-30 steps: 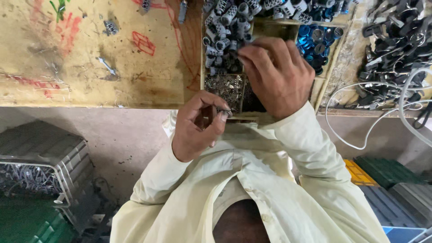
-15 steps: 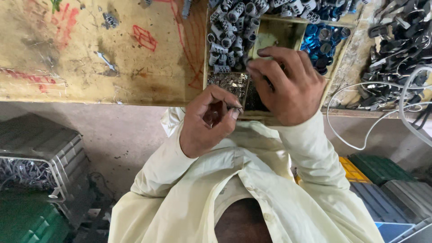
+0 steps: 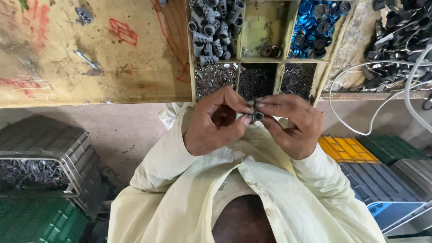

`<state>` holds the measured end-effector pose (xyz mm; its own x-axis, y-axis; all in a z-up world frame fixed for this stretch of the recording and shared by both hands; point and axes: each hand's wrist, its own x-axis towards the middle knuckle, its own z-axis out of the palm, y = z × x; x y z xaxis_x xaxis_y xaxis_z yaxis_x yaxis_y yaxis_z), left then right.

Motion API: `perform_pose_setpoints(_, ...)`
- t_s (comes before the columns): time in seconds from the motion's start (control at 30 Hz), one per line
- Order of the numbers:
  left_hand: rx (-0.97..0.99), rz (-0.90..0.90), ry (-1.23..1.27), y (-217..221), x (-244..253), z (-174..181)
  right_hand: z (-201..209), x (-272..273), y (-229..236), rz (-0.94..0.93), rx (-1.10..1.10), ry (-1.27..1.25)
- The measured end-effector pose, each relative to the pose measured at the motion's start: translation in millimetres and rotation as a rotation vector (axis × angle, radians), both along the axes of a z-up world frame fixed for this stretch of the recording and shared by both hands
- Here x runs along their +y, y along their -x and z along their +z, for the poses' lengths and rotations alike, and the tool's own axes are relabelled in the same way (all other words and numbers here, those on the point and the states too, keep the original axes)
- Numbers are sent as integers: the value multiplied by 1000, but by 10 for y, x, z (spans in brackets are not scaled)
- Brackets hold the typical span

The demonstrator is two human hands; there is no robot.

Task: The person assembles keychains by hand, picking small metal rings and blue plastic caps from a compartmentalized tray, attaching them to keys, and placing the finished keychains on the table. The process is repeated continuously throughout the clip.

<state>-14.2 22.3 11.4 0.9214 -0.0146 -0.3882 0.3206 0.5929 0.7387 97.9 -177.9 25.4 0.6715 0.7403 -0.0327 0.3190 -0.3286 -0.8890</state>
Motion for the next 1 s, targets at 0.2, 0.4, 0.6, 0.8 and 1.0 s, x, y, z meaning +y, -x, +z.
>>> perform_pose_setpoints(0.2,112,33,7,32,-32,-3,137,136,-35,44,-219,28)
perform_pose_setpoints(0.4,135,73,-92,-76,-29,68,249,181,-106,140,-362,69)
perform_pose_setpoints(0.6,-267,74,-967,-65,-135,371,234,213,-39,-8,-464,189)
perform_pose_setpoints(0.8,-79,-67,512,-12,-124,43,308,18,-160,340,-517,-172)
perform_pose_setpoints(1.0,-100,104,49,87,-58,-80,242,80,-565,134,-450,194)
